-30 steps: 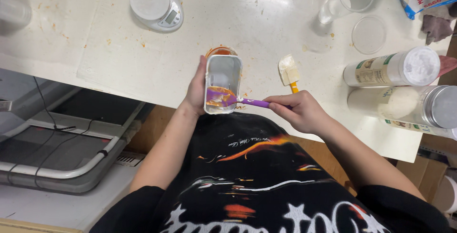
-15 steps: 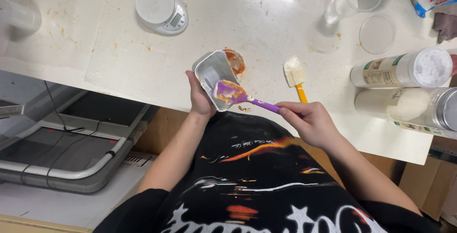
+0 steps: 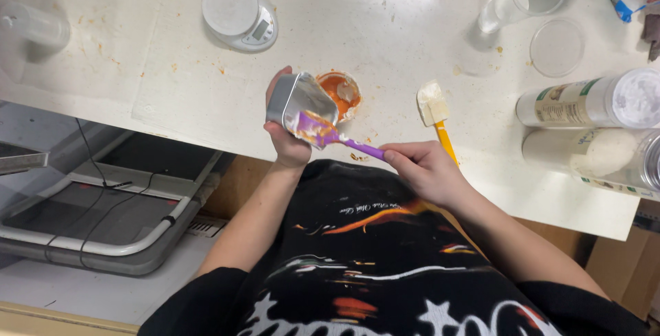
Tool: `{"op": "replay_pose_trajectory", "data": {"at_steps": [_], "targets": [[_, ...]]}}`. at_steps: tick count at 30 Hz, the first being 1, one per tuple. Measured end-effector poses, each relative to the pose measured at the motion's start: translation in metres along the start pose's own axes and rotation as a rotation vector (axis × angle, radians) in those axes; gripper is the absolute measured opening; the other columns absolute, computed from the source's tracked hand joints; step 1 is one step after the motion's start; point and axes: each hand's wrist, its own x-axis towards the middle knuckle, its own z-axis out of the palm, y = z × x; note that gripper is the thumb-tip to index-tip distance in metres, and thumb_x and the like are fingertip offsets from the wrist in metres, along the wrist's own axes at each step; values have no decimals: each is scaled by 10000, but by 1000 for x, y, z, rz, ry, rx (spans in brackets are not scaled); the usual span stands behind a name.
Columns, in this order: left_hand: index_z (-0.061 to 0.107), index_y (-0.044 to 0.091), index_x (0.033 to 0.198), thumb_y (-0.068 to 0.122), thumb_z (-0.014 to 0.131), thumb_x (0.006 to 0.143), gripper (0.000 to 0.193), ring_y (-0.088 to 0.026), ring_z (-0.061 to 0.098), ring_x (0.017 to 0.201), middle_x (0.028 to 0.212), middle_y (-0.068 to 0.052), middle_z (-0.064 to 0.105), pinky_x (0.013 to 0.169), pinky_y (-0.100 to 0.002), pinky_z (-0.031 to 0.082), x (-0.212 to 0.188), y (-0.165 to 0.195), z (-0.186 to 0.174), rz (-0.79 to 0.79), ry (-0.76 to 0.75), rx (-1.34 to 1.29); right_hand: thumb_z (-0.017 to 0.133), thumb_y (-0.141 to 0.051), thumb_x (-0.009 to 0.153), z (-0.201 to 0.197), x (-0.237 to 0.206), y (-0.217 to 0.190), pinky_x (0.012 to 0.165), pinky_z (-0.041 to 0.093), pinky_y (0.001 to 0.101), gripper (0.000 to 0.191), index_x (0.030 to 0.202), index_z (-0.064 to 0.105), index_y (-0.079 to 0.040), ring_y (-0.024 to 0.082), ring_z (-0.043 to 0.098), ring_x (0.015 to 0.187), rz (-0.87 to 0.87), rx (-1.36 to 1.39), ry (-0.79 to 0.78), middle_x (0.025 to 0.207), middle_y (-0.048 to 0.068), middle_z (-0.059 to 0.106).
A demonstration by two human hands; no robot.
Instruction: The person scoops a white substance from a metal tin into a small plastic cup containing an orange substance using a yellow spatula. They then stir the mixture with a purple spatula, repeatedly scraping the sides of the cup and tin to combine the contents.
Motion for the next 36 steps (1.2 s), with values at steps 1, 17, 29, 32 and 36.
{"op": "replay_pose_trajectory", "data": {"at_steps": [1,17,29,32,36], "targets": [[330,1,1585,821,343,984,1017,-197,527,1371,1483,-93,490,1180,-396,465,-1,1,1,-9,-6,31,617,-210,1012,2,-1,-1,470,317,234,298,1176,783,-25,22,372,544,-30,41,2,597,-88,462],[385,65,1565,747,262,1029,876,-228,456,1430,1519,-88,474,1234,-423,366,-8,-36,-9,-257,204,-363,577,-164,1033,13,18,10,421,251,226,321,1235,681,62,36,316,478,-46,639,-67,591,-66,415],[338,61,1586,767,326,990,924,-232,429,1454,1542,-90,452,1253,-419,334,0,-33,-6,-154,218,-272,575,-185,1023,13,10,18,403,234,217,316,1216,693,36,24,304,463,83,542,-26,578,-79,399],[336,41,1591,783,365,1003,947,-223,428,1463,1539,-89,453,1270,-420,337,-1,-25,8,-55,99,-76,576,-187,1026,15,16,12,395,225,214,313,1207,696,38,22,299,455,49,599,-22,572,-76,404],[326,36,1589,804,363,993,973,-217,437,1445,1525,-90,445,1259,-413,348,-1,-16,20,-77,96,-30,594,-179,1027,10,24,8,403,239,216,303,1191,702,52,22,321,469,1,595,11,590,-75,427]]}}
